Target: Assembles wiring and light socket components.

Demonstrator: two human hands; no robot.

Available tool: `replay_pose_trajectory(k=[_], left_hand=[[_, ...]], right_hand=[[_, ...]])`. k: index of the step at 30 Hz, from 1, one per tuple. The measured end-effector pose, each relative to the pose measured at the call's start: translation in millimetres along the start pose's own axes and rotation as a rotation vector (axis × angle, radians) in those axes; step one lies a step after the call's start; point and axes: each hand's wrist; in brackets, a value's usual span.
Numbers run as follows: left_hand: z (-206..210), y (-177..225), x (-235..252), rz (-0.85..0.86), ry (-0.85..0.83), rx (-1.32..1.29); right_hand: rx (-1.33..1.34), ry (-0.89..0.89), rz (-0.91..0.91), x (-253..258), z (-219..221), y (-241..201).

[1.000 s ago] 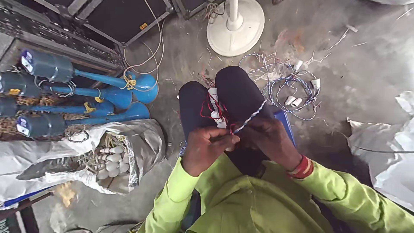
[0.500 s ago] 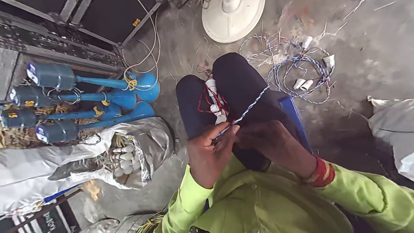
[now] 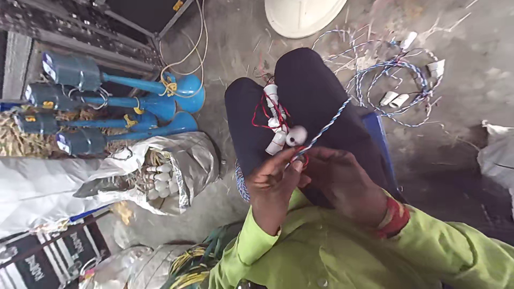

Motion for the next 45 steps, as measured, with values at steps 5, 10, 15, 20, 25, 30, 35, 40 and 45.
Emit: replay_pose_trajectory(k=[5, 10, 15, 20, 25, 30, 35, 40, 45], left_hand=[[-5, 0, 4, 0.016, 0.026, 0.005], [-14, 2, 6, -0.035, -0.012, 0.116], [-27, 0, 3, -0.088, 0.014, 0.192], [-44, 3, 18, -0.004, 0.034, 0.312], [-42, 5, 20, 0.047, -0.037, 0.384], [-40, 9, 17, -0.021, -0.086, 0.338], [-41, 16, 19, 0.02, -0.138, 0.395], [-44, 21, 20, 0.155, -0.108, 0.462], [-39, 25, 16, -0.013, -0.111, 0.235]], right_hand=[[0.129, -0.098, 0.076, 3, -3, -2], [0.023, -0.067, 0.068, 3, -4, 3], [-0.046, 0.052, 0.072, -2, 3, 11], [-0.137, 0.092, 0.076, -2, 8, 3], [-0.131, 0.084, 0.04, -4, 10, 3], [-0.163, 0.073, -0.018, -3, 4, 13], [-0.28, 0.038, -0.139, 0, 2, 15], [-0.349, 0.019, -0.098, 0, -2, 14], [-0.357, -0.025, -0.152, 4, -4, 18]])
Point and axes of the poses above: each hand's wrist, its own x-axis towards the middle knuckle, its own z-axis out of the palm, y = z × x, and after that the axes turned 10 degrees about y, right-handed
